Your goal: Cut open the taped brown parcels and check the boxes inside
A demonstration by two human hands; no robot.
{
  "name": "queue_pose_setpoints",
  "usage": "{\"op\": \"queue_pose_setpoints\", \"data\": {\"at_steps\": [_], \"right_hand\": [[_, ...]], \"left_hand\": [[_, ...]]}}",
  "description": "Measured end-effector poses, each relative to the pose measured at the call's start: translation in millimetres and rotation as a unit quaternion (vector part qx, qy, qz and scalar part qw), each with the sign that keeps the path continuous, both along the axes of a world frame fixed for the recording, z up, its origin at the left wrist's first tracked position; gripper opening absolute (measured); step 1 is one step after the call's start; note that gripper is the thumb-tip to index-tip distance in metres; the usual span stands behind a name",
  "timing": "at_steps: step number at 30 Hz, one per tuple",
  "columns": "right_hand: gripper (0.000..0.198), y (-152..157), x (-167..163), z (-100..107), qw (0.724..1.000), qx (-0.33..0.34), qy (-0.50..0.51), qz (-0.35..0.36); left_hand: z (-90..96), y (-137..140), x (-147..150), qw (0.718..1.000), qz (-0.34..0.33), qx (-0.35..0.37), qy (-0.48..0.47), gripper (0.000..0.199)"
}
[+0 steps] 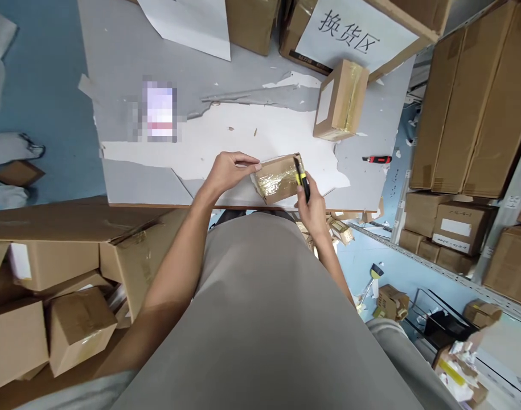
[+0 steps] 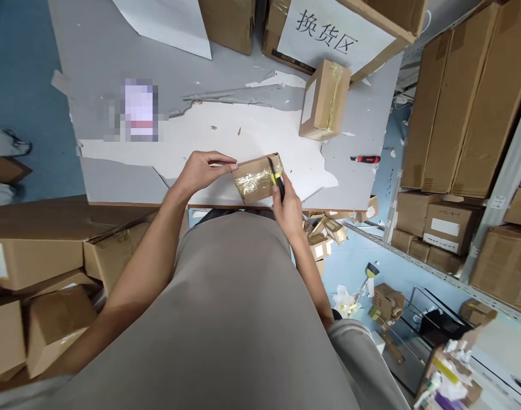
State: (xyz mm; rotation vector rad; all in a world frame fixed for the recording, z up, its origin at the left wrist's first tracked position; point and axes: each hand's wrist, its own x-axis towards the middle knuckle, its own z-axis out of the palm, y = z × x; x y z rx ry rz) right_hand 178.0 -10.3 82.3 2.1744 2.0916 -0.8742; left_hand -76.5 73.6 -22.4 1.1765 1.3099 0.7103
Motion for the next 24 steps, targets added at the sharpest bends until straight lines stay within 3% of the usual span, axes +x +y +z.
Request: {"op": "queue_pose_setpoints", "data": {"at_steps": [5,11,17,24], "right_hand": [[0.062,-9.0,-40.3,11.1,0.996,-0.079,0.019,0.045],[0.061,-4.7,-61.9,11.1,0.990,-0.101,-0.054,0.081],[0.062,-2.7,-88.8,29.6,0.976,-0.148,-0.152,0.057],[0.068,14.9,-127.3,39.1,0.946,-0.212,-0.237,0.063]], "left_hand": [[-4.9,6.5,-4.1,1.000,-0.015,0.023,0.006,0.034],[-11.2,11.5,-3.1,0.999,-0.027,0.017,-0.004,0.034],[-7.6,10.0,0.7,1.000,-0.019,0.008,-0.020,0.037],[-7.4,11.0,5.5,1.000,0.008,0.026,0.006,0.015]]}}
